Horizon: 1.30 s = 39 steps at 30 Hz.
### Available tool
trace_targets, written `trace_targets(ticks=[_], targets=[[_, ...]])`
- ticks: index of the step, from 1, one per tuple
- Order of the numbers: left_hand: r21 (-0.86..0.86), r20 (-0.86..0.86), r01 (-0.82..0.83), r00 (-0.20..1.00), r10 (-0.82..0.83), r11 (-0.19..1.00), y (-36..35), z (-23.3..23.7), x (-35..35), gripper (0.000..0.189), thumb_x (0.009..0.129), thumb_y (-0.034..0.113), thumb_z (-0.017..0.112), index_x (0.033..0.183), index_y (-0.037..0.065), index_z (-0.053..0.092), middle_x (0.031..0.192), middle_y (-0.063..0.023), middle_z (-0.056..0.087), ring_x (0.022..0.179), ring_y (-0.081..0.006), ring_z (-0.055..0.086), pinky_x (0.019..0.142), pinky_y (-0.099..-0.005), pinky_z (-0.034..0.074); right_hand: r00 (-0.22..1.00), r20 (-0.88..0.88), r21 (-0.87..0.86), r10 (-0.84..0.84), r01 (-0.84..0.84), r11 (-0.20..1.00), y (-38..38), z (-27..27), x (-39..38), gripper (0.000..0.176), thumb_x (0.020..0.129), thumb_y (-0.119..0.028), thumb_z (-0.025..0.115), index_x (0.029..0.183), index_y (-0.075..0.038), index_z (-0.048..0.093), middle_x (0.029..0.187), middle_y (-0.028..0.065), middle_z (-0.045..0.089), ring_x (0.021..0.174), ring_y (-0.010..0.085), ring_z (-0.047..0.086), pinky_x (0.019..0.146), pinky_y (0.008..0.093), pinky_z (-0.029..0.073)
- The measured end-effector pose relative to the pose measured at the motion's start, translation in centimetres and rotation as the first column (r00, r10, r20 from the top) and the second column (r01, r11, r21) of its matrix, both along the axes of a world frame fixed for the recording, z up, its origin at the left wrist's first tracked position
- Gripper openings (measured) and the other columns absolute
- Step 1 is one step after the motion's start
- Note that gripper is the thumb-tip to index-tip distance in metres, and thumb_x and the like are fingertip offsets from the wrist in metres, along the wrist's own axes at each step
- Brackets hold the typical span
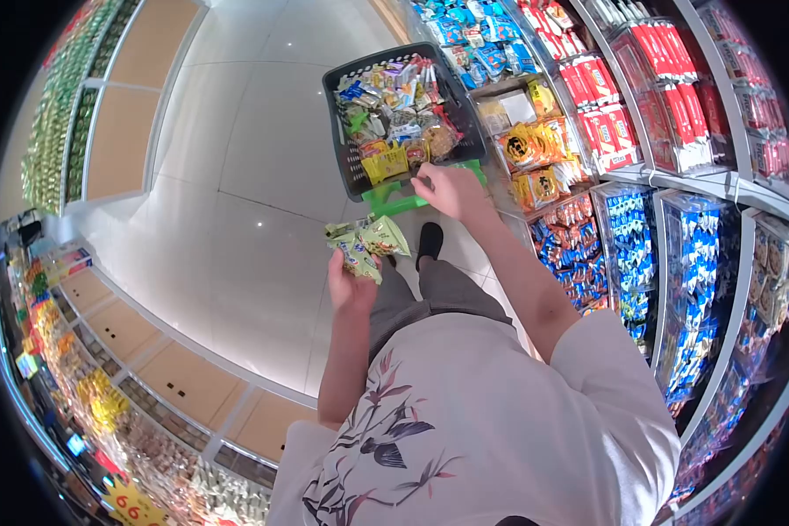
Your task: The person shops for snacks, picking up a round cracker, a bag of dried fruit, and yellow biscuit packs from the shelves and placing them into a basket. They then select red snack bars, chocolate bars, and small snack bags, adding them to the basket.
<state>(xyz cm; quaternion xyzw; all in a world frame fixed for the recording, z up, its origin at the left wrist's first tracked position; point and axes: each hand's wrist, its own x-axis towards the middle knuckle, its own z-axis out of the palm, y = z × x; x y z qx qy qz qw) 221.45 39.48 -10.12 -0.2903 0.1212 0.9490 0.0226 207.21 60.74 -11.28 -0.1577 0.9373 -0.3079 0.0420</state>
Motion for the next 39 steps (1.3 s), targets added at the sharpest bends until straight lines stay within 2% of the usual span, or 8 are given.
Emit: trace_targets(ticks=[1, 7, 16, 22, 28, 31, 37, 39], targets=[[-0.010, 0.041, -0.038, 0.998, 0.038, 0.999, 0.0, 0.2, 0.9, 0.039, 0.093, 0.026, 0.054, 0.127, 0.008, 0.047, 0.126, -0.0116, 0.054, 0.111, -0.0265, 0.055, 0.080, -0.0402, 0.054, 1.000, 0.017, 0.015, 0.006, -0.006, 1.000, 0.1, 0.1, 0.6, 0.024, 0.084, -0.034, 0.062, 0.083, -0.011, 0.063, 0.066, 0.0110, 0.064, 0.063, 0.0313, 0.064, 0.056, 0.0434, 0.048], [0.120, -0.194, -0.065, 0.977, 0.088, 0.991, -0.9, -0.3, 5.1, 0.036, 0.093, 0.023, 0.055, 0.126, 0.008, 0.050, 0.127, -0.0106, 0.054, 0.112, -0.0251, 0.055, 0.084, -0.0390, 0.055, 0.998, 0.064, 0.043, -0.009, 0.007, 0.999, 1.5, 0.0, 5.7, 0.024, 0.082, -0.034, 0.064, 0.081, -0.011, 0.063, 0.065, 0.0111, 0.063, 0.062, 0.0307, 0.063, 0.055, 0.0425, 0.047], [0.145, -0.277, 0.095, 0.960, -0.051, 0.985, 0.2, 0.0, 14.4, 0.037, 0.093, 0.023, 0.056, 0.126, 0.007, 0.048, 0.126, -0.0110, 0.055, 0.111, -0.0265, 0.055, 0.083, -0.0422, 0.053, 0.999, -0.019, 0.136, -0.046, 0.048, 0.990, 2.9, -1.3, 15.2, 0.027, 0.085, -0.036, 0.059, 0.073, -0.012, 0.061, 0.064, 0.0087, 0.063, 0.061, 0.0283, 0.063, 0.056, 0.0411, 0.047], [0.093, -0.282, 0.226, 0.940, -0.191, 0.970, 0.4, -0.8, 23.0, 0.038, 0.093, 0.022, 0.055, 0.127, 0.007, 0.048, 0.124, -0.0109, 0.056, 0.111, -0.0261, 0.055, 0.083, -0.0429, 0.052, 0.983, -0.153, 0.127, -0.098, 0.117, 0.985, 3.5, -2.7, 22.7, 0.032, 0.089, -0.037, 0.050, 0.075, -0.011, 0.062, 0.067, 0.0116, 0.063, 0.066, 0.0321, 0.063, 0.058, 0.0451, 0.047], [0.029, -0.261, 0.273, 0.931, -0.256, 0.962, 1.4, -1.6, 28.7, 0.033, 0.094, 0.022, 0.055, 0.124, 0.009, 0.051, 0.124, -0.0087, 0.057, 0.111, -0.0229, 0.056, 0.084, -0.0383, 0.054, 0.988, -0.077, 0.132, -0.132, 0.142, 0.981, 3.7, -4.4, 30.1, 0.032, 0.090, -0.035, 0.045, 0.082, -0.011, 0.066, 0.074, 0.0137, 0.066, 0.072, 0.0343, 0.065, 0.066, 0.0457, 0.051], [0.020, -0.255, 0.329, 0.915, -0.313, 0.944, 3.0, -0.7, 30.8, 0.038, 0.094, 0.022, 0.054, 0.128, 0.006, 0.047, 0.123, -0.0099, 0.057, 0.107, -0.0236, 0.057, 0.084, -0.0392, 0.052, 0.988, -0.096, 0.231, -0.123, 0.142, 0.962, 3.5, -4.5, 33.8, 0.034, 0.090, -0.035, 0.044, 0.085, -0.010, 0.067, 0.079, 0.0146, 0.068, 0.074, 0.0353, 0.066, 0.071, 0.0460, 0.052], [-0.036, -0.287, 0.322, 0.903, -0.319, 0.946, 5.1, -1.3, 35.4, 0.037, 0.095, 0.022, 0.053, 0.128, 0.007, 0.047, 0.124, -0.0097, 0.057, 0.109, -0.0233, 0.057, 0.084, -0.0389, 0.053, 0.985, 0.109, 0.178, -0.132, 0.112, 0.978, 2.9, -3.3, 40.8, 0.040, 0.093, -0.036, 0.039, 0.094, -0.010, 0.070, 0.093, 0.0170, 0.069, 0.089, 0.0332, 0.066, 0.081, 0.0433, 0.051], [-0.041, -0.326, 0.276, 0.905, -0.274, 0.960, 5.5, -1.9, 37.6, 0.037, 0.094, 0.022, 0.055, 0.126, 0.006, 0.049, 0.125, -0.0105, 0.056, 0.112, -0.0244, 0.056, 0.084, -0.0393, 0.054, 0.955, 0.235, 0.257, -0.178, 0.116, 0.960, 2.8, -2.5, 42.8, 0.044, 0.094, -0.035, 0.037, 0.096, -0.007, 0.070, 0.098, 0.0170, 0.069, 0.095, 0.0321, 0.066, 0.086, 0.0419, 0.049]])
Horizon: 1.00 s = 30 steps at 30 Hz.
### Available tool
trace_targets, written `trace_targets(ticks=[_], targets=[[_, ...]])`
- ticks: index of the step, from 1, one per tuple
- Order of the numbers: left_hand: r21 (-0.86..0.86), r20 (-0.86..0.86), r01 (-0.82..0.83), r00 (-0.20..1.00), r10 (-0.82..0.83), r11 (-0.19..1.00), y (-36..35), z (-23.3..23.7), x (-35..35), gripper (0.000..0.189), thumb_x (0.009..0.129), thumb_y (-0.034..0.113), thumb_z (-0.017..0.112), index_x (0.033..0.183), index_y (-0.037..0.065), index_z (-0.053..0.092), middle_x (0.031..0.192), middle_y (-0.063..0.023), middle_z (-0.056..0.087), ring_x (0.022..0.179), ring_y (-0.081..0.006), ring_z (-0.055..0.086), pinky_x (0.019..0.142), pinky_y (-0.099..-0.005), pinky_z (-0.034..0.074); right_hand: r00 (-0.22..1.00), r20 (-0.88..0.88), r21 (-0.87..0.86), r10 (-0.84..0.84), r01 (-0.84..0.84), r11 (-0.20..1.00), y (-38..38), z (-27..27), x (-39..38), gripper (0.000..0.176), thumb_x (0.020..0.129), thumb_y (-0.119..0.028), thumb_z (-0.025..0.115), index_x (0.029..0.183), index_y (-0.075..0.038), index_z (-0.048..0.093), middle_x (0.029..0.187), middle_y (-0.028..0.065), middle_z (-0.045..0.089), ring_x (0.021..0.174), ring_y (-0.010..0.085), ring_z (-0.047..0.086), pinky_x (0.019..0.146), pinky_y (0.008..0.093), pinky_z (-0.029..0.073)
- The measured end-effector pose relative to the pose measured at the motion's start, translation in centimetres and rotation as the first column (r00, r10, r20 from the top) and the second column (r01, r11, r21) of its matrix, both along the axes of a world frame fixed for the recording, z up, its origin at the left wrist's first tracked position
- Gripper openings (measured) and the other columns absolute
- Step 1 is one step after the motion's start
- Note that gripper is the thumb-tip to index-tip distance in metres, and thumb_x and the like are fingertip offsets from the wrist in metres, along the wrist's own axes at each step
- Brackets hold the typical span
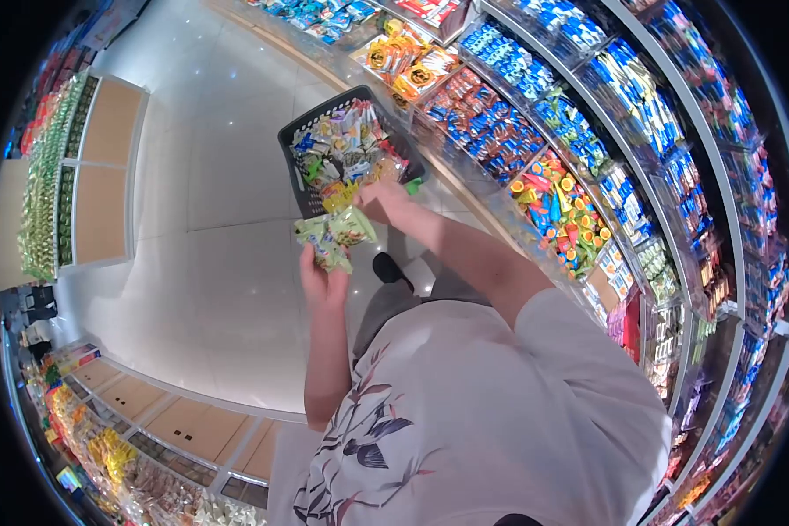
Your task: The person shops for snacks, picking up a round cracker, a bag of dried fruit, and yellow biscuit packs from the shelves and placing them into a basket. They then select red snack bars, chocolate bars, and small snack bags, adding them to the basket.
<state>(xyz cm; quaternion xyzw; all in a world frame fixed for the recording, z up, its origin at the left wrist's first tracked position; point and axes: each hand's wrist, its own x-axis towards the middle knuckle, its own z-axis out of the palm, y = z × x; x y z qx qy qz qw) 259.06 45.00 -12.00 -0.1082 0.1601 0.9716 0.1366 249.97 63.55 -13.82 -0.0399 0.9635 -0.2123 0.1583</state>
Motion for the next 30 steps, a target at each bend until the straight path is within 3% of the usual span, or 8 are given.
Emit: trace_targets(ticks=[5, 9, 14, 18, 19, 23, 27, 30], targets=[[0.081, 0.015, -0.132, 0.991, 0.131, 0.988, 1.8, -2.6, 7.4, 0.040, 0.092, 0.022, 0.058, 0.127, 0.005, 0.049, 0.127, -0.0126, 0.054, 0.115, -0.0275, 0.054, 0.086, -0.0399, 0.055, 0.986, -0.120, -0.094, 0.114, -0.126, 0.988, 2.6, -1.8, 5.0, 0.045, 0.094, -0.033, 0.037, 0.087, -0.002, 0.069, 0.085, 0.0201, 0.068, 0.083, 0.0365, 0.067, 0.079, 0.0464, 0.052], [0.097, 0.055, -0.271, 0.962, 0.267, 0.958, 6.1, -4.5, 15.0, 0.041, 0.092, 0.022, 0.058, 0.128, 0.005, 0.048, 0.128, -0.0134, 0.053, 0.116, -0.0281, 0.053, 0.085, -0.0385, 0.056, 0.987, -0.075, -0.076, 0.139, -0.144, 0.987, 5.4, -1.9, 9.3, 0.045, 0.094, -0.032, 0.034, 0.089, -0.005, 0.070, 0.093, 0.0156, 0.070, 0.090, 0.0321, 0.067, 0.081, 0.0444, 0.051], [0.057, 0.156, -0.330, 0.935, 0.318, 0.942, 11.9, -4.6, 20.8, 0.042, 0.092, 0.023, 0.058, 0.128, 0.004, 0.047, 0.129, -0.0135, 0.052, 0.116, -0.0276, 0.052, 0.083, -0.0373, 0.057, 0.978, -0.047, -0.062, 0.203, -0.205, 0.977, 8.9, -2.4, 13.5, 0.045, 0.094, -0.032, 0.034, 0.086, -0.006, 0.070, 0.088, 0.0150, 0.070, 0.084, 0.0307, 0.069, 0.080, 0.0442, 0.051], [0.056, 0.086, -0.291, 0.954, 0.286, 0.955, 12.8, -4.9, 24.7, 0.040, 0.093, 0.023, 0.057, 0.128, 0.004, 0.047, 0.129, -0.0130, 0.052, 0.116, -0.0269, 0.052, 0.084, -0.0367, 0.057, 0.952, -0.144, -0.014, 0.270, -0.274, 0.962, 10.5, -3.8, 17.8, 0.042, 0.096, -0.033, 0.034, 0.092, -0.005, 0.065, 0.078, 0.0149, 0.069, 0.076, 0.0315, 0.068, 0.073, 0.0449, 0.053], [0.055, 0.076, -0.274, 0.960, 0.270, 0.960, 12.8, -4.6, 25.1, 0.040, 0.093, 0.023, 0.057, 0.128, 0.004, 0.048, 0.129, -0.0128, 0.052, 0.116, -0.0266, 0.052, 0.084, -0.0365, 0.056, 0.957, -0.077, -0.039, 0.278, -0.282, 0.959, 11.1, -2.5, 18.8, 0.042, 0.096, -0.033, 0.034, 0.090, -0.007, 0.067, 0.077, 0.0133, 0.070, 0.075, 0.0312, 0.068, 0.072, 0.0436, 0.053], [0.040, 0.036, -0.203, 0.979, 0.202, 0.978, 13.0, -5.1, 27.5, 0.039, 0.094, 0.023, 0.057, 0.127, 0.006, 0.049, 0.129, -0.0103, 0.052, 0.114, -0.0248, 0.053, 0.084, -0.0347, 0.056, 0.956, -0.185, 0.005, 0.229, -0.232, 0.973, 11.9, -5.2, 23.5, 0.045, 0.096, -0.037, 0.036, 0.083, -0.009, 0.069, 0.080, 0.0127, 0.070, 0.077, 0.0323, 0.068, 0.072, 0.0433, 0.052], [-0.065, 0.016, -0.088, 0.996, 0.090, 0.994, 14.5, -4.8, 29.4, 0.037, 0.094, 0.023, 0.056, 0.126, 0.006, 0.049, 0.127, -0.0092, 0.054, 0.113, -0.0237, 0.053, 0.085, -0.0339, 0.054, 0.977, -0.008, -0.030, 0.212, -0.212, 0.977, 14.2, -5.3, 27.6, 0.046, 0.096, -0.041, 0.036, 0.089, -0.010, 0.069, 0.083, 0.0135, 0.069, 0.083, 0.0317, 0.067, 0.073, 0.0437, 0.052], [-0.088, 0.066, 0.002, 0.998, 0.004, 0.996, 13.5, -7.7, 31.4, 0.037, 0.094, 0.023, 0.056, 0.126, 0.006, 0.050, 0.126, -0.0090, 0.054, 0.113, -0.0237, 0.053, 0.085, -0.0340, 0.054, 0.966, -0.184, 0.003, 0.180, -0.182, 0.983, 14.7, -6.1, 33.0, 0.046, 0.096, -0.043, 0.036, 0.095, -0.010, 0.068, 0.085, 0.0136, 0.069, 0.084, 0.0321, 0.067, 0.073, 0.0441, 0.052]])
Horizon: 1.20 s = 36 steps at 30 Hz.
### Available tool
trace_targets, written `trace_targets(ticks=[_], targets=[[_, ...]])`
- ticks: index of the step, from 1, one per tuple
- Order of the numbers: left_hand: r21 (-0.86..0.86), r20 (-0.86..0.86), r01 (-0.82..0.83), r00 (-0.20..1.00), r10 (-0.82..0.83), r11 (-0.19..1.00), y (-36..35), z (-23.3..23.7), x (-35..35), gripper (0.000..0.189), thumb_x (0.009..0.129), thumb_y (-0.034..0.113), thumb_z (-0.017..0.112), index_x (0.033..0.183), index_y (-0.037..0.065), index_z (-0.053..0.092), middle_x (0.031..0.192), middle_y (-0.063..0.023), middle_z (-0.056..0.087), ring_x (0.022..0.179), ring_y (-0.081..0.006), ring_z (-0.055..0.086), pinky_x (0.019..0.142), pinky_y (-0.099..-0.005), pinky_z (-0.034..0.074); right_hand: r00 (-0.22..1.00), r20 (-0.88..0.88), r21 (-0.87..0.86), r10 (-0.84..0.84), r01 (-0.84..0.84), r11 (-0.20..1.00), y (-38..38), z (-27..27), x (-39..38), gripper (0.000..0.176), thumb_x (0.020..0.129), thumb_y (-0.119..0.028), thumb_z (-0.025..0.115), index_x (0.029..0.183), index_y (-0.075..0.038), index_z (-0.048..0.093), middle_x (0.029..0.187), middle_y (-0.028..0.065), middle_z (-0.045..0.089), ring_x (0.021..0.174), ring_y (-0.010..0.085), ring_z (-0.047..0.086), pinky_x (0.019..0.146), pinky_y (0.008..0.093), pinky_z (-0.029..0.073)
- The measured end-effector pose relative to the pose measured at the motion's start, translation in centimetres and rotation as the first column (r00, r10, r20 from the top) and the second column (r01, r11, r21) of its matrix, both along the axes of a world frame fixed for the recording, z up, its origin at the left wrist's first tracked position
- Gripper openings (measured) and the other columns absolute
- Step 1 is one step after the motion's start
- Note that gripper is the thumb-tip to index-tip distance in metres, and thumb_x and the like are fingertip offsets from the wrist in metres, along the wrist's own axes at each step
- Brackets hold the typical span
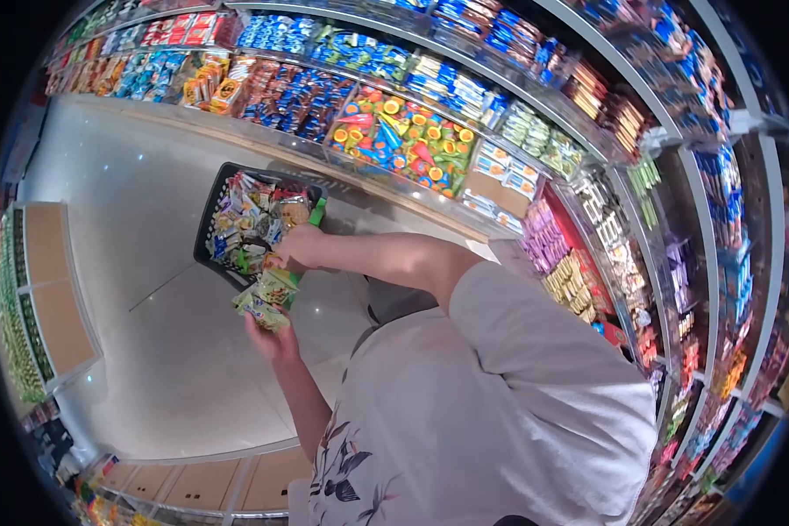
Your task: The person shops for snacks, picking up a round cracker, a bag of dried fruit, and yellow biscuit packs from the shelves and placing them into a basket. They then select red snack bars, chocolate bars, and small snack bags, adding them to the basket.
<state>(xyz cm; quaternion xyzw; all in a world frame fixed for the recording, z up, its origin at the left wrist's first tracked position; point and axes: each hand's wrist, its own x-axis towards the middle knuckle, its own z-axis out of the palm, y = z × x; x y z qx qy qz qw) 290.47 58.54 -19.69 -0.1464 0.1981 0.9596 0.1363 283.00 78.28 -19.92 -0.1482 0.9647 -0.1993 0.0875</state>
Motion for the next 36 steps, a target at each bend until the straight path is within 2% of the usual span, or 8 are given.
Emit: trace_targets(ticks=[7, 15, 19, 20, 22, 25, 28, 36], targets=[[-0.021, 0.000, 0.206, 0.979, -0.206, 0.978, 1.4, -1.5, 7.3, 0.041, 0.093, 0.024, 0.057, 0.129, 0.006, 0.047, 0.127, -0.0093, 0.054, 0.113, -0.0231, 0.055, 0.088, -0.0356, 0.053, 0.979, 0.121, -0.012, -0.161, 0.164, 0.986, 2.7, 2.6, 11.7, 0.039, 0.091, -0.039, 0.043, 0.099, -0.010, 0.068, 0.094, 0.0125, 0.070, 0.088, 0.0301, 0.067, 0.075, 0.0432, 0.053], [-0.052, -0.047, 0.365, 0.929, -0.367, 0.930, 6.0, 0.4, 12.4, 0.033, 0.095, 0.022, 0.053, 0.123, 0.003, 0.051, 0.124, -0.0102, 0.056, 0.110, -0.0226, 0.056, 0.087, -0.0344, 0.053, 0.942, -0.335, 0.178, 0.020, 0.043, 0.983, 4.2, -6.5, 17.9, 0.029, 0.084, -0.032, 0.052, 0.104, -0.013, 0.061, 0.090, 0.0091, 0.069, 0.087, 0.0292, 0.067, 0.071, 0.0402, 0.054], [-0.092, -0.072, 0.385, 0.917, -0.392, 0.918, 8.3, 1.2, 13.4, 0.039, 0.096, 0.022, 0.053, 0.129, 0.002, 0.047, 0.128, -0.0116, 0.054, 0.112, -0.0232, 0.055, 0.087, -0.0340, 0.053, 0.882, -0.458, -0.018, -0.111, 0.116, 0.993, 5.3, -10.9, 16.1, 0.030, 0.094, -0.033, 0.045, 0.109, -0.016, 0.065, 0.105, 0.0082, 0.066, 0.097, 0.0234, 0.062, 0.080, 0.0337, 0.048], [-0.091, -0.091, 0.403, 0.907, -0.411, 0.911, 8.6, 1.2, 13.4, 0.041, 0.096, 0.022, 0.053, 0.131, 0.002, 0.045, 0.129, -0.0120, 0.053, 0.113, -0.0234, 0.055, 0.087, -0.0341, 0.053, 0.930, -0.200, -0.381, -0.308, 0.216, 0.899, 6.4, -9.5, 16.4, 0.031, 0.095, -0.034, 0.045, 0.109, -0.015, 0.065, 0.107, 0.0076, 0.065, 0.097, 0.0219, 0.061, 0.079, 0.0332, 0.048], [-0.088, -0.140, 0.449, 0.878, -0.458, 0.889, 9.4, 1.3, 13.6, 0.044, 0.096, 0.021, 0.052, 0.134, 0.002, 0.041, 0.132, -0.0128, 0.051, 0.116, -0.0238, 0.054, 0.089, -0.0346, 0.052, 0.846, 0.429, -0.789, -0.317, 0.521, 0.325, 9.0, -3.3, 18.8, 0.033, 0.097, -0.037, 0.045, 0.109, -0.014, 0.065, 0.111, 0.0065, 0.063, 0.096, 0.0188, 0.060, 0.077, 0.0323, 0.047], [-0.126, -0.186, 0.518, 0.825, -0.534, 0.846, 11.8, 1.1, 13.9, 0.045, 0.096, 0.021, 0.051, 0.136, 0.003, 0.040, 0.131, -0.0118, 0.051, 0.116, -0.0230, 0.053, 0.093, -0.0352, 0.049, 0.892, 0.358, -0.882, -0.276, 0.420, 0.214, 11.8, 1.1, 24.5, 0.040, 0.098, -0.043, 0.042, 0.113, -0.012, 0.062, 0.109, 0.0054, 0.062, 0.092, 0.0160, 0.058, 0.077, 0.0314, 0.047], [-0.287, -0.242, 0.533, 0.763, -0.599, 0.795, 16.1, 2.8, 15.8, 0.039, 0.097, 0.024, 0.050, 0.130, 0.004, 0.046, 0.124, -0.0076, 0.056, 0.111, -0.0195, 0.056, 0.093, -0.0344, 0.046, 0.889, 0.217, -0.839, -0.404, 0.381, 0.389, 14.8, 2.6, 29.4, 0.045, 0.099, -0.047, 0.038, 0.119, -0.012, 0.058, 0.114, 0.0033, 0.059, 0.097, 0.0153, 0.058, 0.079, 0.0301, 0.047], [-0.354, -0.262, 0.726, 0.528, -0.808, 0.589, 29.4, 1.0, 19.1, 0.028, 0.098, 0.020, 0.048, 0.121, 0.005, 0.053, 0.111, -0.0058, 0.062, 0.100, -0.0153, 0.061, 0.082, -0.0301, 0.051, 0.916, 0.369, -0.874, -0.159, 0.283, -0.394, 25.7, 1.0, 38.7, 0.053, 0.098, -0.042, 0.047, 0.135, -0.004, 0.043, 0.126, 0.0061, 0.052, 0.100, 0.0166, 0.059, 0.075, 0.0343, 0.053]])
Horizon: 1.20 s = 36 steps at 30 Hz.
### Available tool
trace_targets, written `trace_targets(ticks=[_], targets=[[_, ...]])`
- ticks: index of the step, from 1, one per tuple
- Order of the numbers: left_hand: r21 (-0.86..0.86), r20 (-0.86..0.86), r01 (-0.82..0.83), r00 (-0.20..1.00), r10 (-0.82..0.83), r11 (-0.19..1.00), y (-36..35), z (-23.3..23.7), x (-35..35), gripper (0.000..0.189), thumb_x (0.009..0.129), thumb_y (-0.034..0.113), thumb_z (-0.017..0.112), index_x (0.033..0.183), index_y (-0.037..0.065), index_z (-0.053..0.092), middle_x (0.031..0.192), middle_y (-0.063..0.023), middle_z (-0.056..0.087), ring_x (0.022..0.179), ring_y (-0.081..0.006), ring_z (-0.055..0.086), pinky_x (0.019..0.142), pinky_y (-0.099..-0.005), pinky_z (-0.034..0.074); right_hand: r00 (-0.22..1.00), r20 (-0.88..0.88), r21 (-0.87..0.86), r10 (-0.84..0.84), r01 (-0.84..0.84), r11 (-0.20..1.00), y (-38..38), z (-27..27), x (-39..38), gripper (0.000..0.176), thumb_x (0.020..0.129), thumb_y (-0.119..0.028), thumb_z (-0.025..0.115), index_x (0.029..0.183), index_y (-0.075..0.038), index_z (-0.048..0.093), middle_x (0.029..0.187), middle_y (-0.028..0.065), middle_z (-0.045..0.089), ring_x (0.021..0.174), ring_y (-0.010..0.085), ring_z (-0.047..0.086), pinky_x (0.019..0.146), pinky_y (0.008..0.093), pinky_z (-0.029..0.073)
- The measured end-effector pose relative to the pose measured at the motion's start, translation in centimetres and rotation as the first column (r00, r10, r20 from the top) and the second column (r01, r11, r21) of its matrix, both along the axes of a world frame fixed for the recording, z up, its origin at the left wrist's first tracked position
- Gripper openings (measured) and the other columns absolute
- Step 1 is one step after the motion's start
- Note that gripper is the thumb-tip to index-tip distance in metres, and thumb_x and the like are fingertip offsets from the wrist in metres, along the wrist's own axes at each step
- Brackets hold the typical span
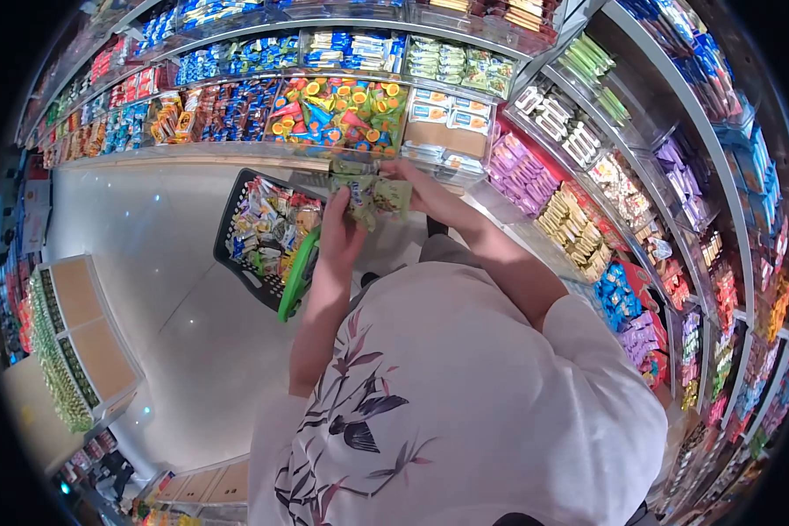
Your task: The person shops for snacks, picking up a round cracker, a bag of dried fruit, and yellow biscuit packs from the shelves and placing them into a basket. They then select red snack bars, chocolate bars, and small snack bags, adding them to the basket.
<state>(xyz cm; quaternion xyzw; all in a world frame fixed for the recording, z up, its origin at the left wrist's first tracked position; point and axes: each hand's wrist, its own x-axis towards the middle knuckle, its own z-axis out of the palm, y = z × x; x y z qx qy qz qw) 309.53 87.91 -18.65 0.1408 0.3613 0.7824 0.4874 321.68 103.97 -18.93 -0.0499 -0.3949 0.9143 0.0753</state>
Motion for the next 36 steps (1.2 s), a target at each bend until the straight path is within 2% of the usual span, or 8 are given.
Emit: trace_targets(ticks=[6, 12, 16, 20, 24, 27, 33, 36], targets=[[-0.099, 0.079, -0.079, 0.993, 0.087, 0.992, 10.1, -0.7, 2.9, 0.030, 0.095, 0.009, 0.052, 0.124, 0.004, 0.049, 0.112, -0.0073, 0.062, 0.096, -0.0178, 0.063, 0.080, -0.0351, 0.056, 0.985, 0.061, 0.504, -0.164, 0.112, 0.856, 7.9, 0.5, 4.0, 0.047, 0.100, -0.030, 0.045, 0.138, -0.003, 0.039, 0.118, 0.0077, 0.058, 0.096, 0.0139, 0.062, 0.074, 0.0272, 0.053], [0.072, 0.395, -0.103, 0.916, 0.066, 0.992, 14.4, -3.3, 3.8, 0.032, 0.097, 0.018, 0.053, 0.126, 0.004, 0.048, 0.115, -0.0085, 0.061, 0.103, -0.0196, 0.062, 0.087, -0.0340, 0.053, 0.973, 0.166, 0.164, -0.163, 0.135, 0.977, 13.4, -2.0, 5.4, 0.038, 0.098, -0.027, 0.051, 0.126, -0.002, 0.051, 0.109, 0.0076, 0.063, 0.089, 0.0158, 0.066, 0.067, 0.0263, 0.053], [-0.048, 0.274, -0.260, 0.925, 0.263, 0.964, 15.4, -2.2, 5.2, 0.033, 0.099, 0.021, 0.050, 0.127, 0.004, 0.048, 0.116, -0.0095, 0.061, 0.104, -0.0212, 0.061, 0.088, -0.0338, 0.052, 0.965, 0.174, -0.011, -0.196, 0.201, 0.979, 15.0, -2.7, 6.2, 0.037, 0.098, -0.029, 0.051, 0.123, -0.002, 0.053, 0.108, 0.0074, 0.064, 0.089, 0.0176, 0.066, 0.069, 0.0261, 0.053], [-0.022, 0.289, -0.212, 0.934, 0.209, 0.977, 14.9, -5.2, 4.0, 0.032, 0.099, 0.025, 0.050, 0.125, 0.005, 0.049, 0.112, -0.0090, 0.063, 0.100, -0.0204, 0.063, 0.085, -0.0323, 0.053, 0.945, 0.186, -0.021, -0.271, 0.279, 0.960, 16.3, -3.9, 5.7, 0.033, 0.098, -0.027, 0.052, 0.120, -0.003, 0.054, 0.106, 0.0070, 0.064, 0.087, 0.0181, 0.066, 0.067, 0.0259, 0.053], [-0.126, 0.387, -0.184, 0.896, 0.219, 0.975, 15.1, -8.0, 3.5, 0.030, 0.100, 0.029, 0.048, 0.123, 0.010, 0.051, 0.109, -0.0054, 0.064, 0.093, -0.0174, 0.064, 0.078, -0.0302, 0.054, 0.843, 0.306, 0.179, -0.443, 0.406, 0.896, 19.5, -7.2, 3.4, 0.035, 0.092, -0.028, 0.061, 0.117, -0.003, 0.056, 0.098, 0.0050, 0.064, 0.082, 0.0125, 0.063, 0.064, 0.0240, 0.050], [-0.198, 0.341, -0.145, 0.917, 0.207, 0.969, 16.3, -11.4, 2.3, 0.031, 0.099, 0.028, 0.050, 0.126, 0.013, 0.050, 0.109, -0.0017, 0.063, 0.090, -0.0147, 0.064, 0.074, -0.0302, 0.054, 0.692, 0.179, 0.452, -0.699, 0.574, 0.683, 24.3, -14.2, -1.3, 0.043, 0.086, -0.032, 0.069, 0.116, -0.003, 0.058, 0.087, 0.0032, 0.064, 0.073, 0.0082, 0.057, 0.062, 0.0242, 0.046], [-0.261, 0.285, -0.154, 0.931, 0.228, 0.953, 21.2, -10.3, -1.6, 0.031, 0.096, 0.022, 0.057, 0.124, 0.012, 0.051, 0.107, -0.0003, 0.062, 0.095, -0.0129, 0.062, 0.077, -0.0302, 0.052, 0.736, 0.130, 0.846, -0.664, 0.266, 0.462, 30.9, -9.5, -10.6, 0.041, 0.086, -0.029, 0.068, 0.117, -0.005, 0.058, 0.091, 0.0100, 0.066, 0.075, 0.0145, 0.060, 0.070, 0.0274, 0.047], [-0.300, 0.214, -0.185, 0.943, 0.255, 0.936, 23.0, -11.0, -4.6, 0.035, 0.095, 0.028, 0.058, 0.125, 0.014, 0.050, 0.114, 0.0000, 0.061, 0.102, -0.0135, 0.060, 0.085, -0.0311, 0.048, 0.765, -0.027, 0.889, -0.643, 0.313, 0.335, 33.1, -13.2, -15.2, 0.041, 0.085, -0.029, 0.067, 0.116, -0.004, 0.058, 0.096, 0.0125, 0.067, 0.079, 0.0183, 0.061, 0.073, 0.0287, 0.047]])
